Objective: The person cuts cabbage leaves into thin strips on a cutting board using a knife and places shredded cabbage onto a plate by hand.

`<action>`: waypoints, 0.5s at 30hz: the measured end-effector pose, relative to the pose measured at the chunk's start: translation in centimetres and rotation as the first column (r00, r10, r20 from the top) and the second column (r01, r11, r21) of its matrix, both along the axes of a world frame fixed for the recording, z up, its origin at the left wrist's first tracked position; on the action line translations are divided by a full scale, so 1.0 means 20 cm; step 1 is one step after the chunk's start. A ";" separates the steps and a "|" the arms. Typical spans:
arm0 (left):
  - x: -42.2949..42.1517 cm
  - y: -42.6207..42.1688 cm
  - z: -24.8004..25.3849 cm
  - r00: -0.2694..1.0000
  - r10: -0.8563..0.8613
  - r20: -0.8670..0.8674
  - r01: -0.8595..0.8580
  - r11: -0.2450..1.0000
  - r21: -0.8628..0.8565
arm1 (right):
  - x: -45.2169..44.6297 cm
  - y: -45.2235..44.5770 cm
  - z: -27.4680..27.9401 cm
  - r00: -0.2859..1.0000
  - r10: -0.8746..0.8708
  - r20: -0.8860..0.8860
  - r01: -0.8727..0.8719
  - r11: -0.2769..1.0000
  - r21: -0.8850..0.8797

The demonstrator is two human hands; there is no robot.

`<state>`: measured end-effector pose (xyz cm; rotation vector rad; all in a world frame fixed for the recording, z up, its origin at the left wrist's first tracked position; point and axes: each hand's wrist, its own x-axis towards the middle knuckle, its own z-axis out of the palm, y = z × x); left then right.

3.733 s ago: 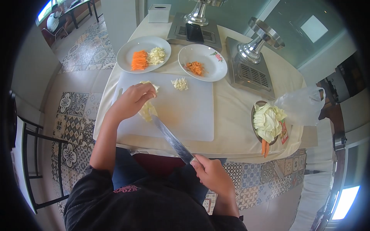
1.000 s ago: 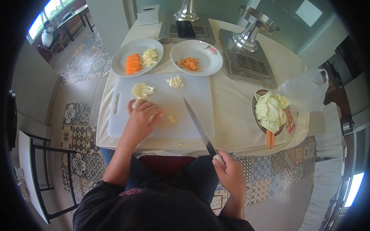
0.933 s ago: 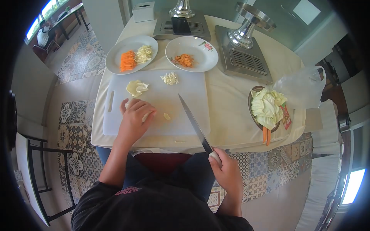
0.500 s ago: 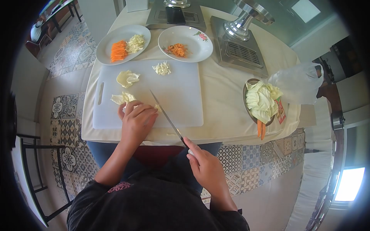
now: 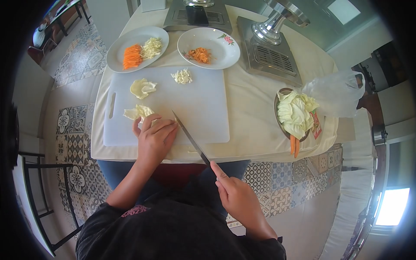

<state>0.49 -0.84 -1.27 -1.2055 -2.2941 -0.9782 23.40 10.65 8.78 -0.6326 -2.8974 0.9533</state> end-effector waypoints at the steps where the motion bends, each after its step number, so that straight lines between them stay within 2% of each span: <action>1: 0.00 0.00 0.00 1.000 0.001 0.003 -0.001 1.000 -0.001 | 0.01 0.00 0.00 1.000 -0.003 0.009 0.003 1.000 -0.012; 3: 0.00 0.00 0.01 1.000 -0.002 0.008 0.002 1.000 -0.001 | 0.01 -0.01 0.00 1.000 -0.010 0.027 0.011 0.999 -0.034; 6: 0.00 0.00 0.01 1.000 -0.002 0.009 0.002 1.000 0.000 | -0.06 -0.02 -0.11 0.999 0.024 -0.044 -0.024 1.000 0.003; 12: 0.01 0.00 0.00 1.000 0.016 -0.023 -0.016 1.000 0.002 | -0.21 -0.01 -0.18 0.997 0.048 -0.063 -0.040 0.993 0.113; 15: 0.01 -0.01 0.01 0.999 0.026 -0.042 -0.026 1.000 -0.016 | -0.20 -0.01 -0.13 0.997 0.080 0.018 -0.082 0.975 0.207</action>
